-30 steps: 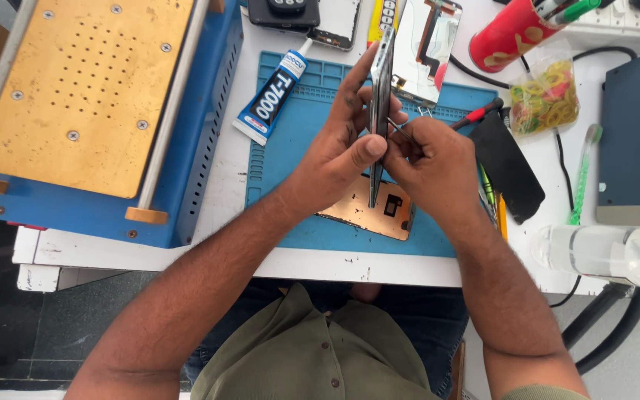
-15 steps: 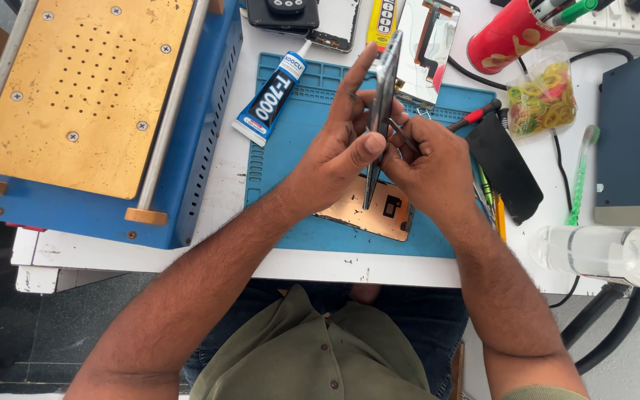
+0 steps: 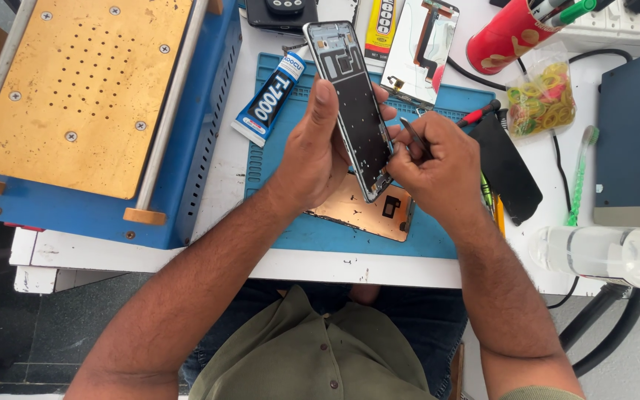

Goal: The person uses tweezers to remove small components and adhesive residue from the interior of a disassembled smartphone. They repeatedly probe and lift parts along the frame and screen area, then place the phone down and pick up a copper-colored back cover.

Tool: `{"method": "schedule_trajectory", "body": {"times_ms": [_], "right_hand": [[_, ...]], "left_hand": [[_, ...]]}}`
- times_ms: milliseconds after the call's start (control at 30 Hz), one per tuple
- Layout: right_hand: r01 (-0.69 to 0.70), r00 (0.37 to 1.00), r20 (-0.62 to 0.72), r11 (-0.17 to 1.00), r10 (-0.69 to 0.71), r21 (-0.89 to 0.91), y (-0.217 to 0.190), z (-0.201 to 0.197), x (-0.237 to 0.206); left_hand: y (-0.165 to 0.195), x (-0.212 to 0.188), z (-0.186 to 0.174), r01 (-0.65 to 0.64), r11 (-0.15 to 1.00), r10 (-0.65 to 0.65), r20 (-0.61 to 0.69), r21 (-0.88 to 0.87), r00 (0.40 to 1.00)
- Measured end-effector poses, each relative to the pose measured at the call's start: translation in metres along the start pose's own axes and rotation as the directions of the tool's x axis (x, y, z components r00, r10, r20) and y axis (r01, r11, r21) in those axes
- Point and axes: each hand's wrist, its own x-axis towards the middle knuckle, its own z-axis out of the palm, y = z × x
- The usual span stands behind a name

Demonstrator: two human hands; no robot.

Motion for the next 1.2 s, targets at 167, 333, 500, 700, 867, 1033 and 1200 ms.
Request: {"method": "schedule_trajectory", "body": {"times_ms": [167, 333, 500, 700, 867, 1033, 1200], "right_hand": [[0.088, 0.994, -0.065, 0.996, -0.089, -0.019, 0.002, -0.001, -0.002], [0.054, 0.997, -0.051, 0.998, -0.052, 0.031, 0.005, -0.001, -0.003], [-0.106, 0.994, 0.040, 0.948, 0.098, 0.301, 0.009, -0.005, -0.005], [-0.019, 0.998, 0.050, 0.711, -0.023, 0.703, 0.023, -0.012, -0.008], [-0.042, 0.997, 0.072, 0.618, -0.024, 0.785, 0.034, -0.013, -0.006], [-0.044, 0.999, 0.053, 0.688, 0.008, 0.724, 0.028, -0.012, -0.008], [0.009, 1.000, 0.010, 0.750, -0.020, 0.662, 0.014, -0.010, -0.002]], "left_hand": [[0.003, 0.001, 0.003, 0.041, 0.997, -0.044, -0.045, -0.071, 0.998], [0.005, 0.001, 0.004, 0.031, 0.995, -0.037, -0.066, -0.096, 0.997], [0.007, 0.001, 0.004, 0.006, 0.997, -0.012, -0.080, -0.081, 0.997], [0.010, 0.001, 0.001, -0.008, 0.998, 0.003, -0.082, -0.055, 0.997], [0.005, 0.003, 0.001, -0.087, 0.978, 0.092, 0.019, -0.190, 0.996], [0.005, 0.002, -0.001, -0.072, 0.964, 0.096, 0.084, -0.258, 0.992], [0.005, 0.000, -0.002, -0.064, 0.953, 0.100, 0.111, -0.295, 0.989]]}}
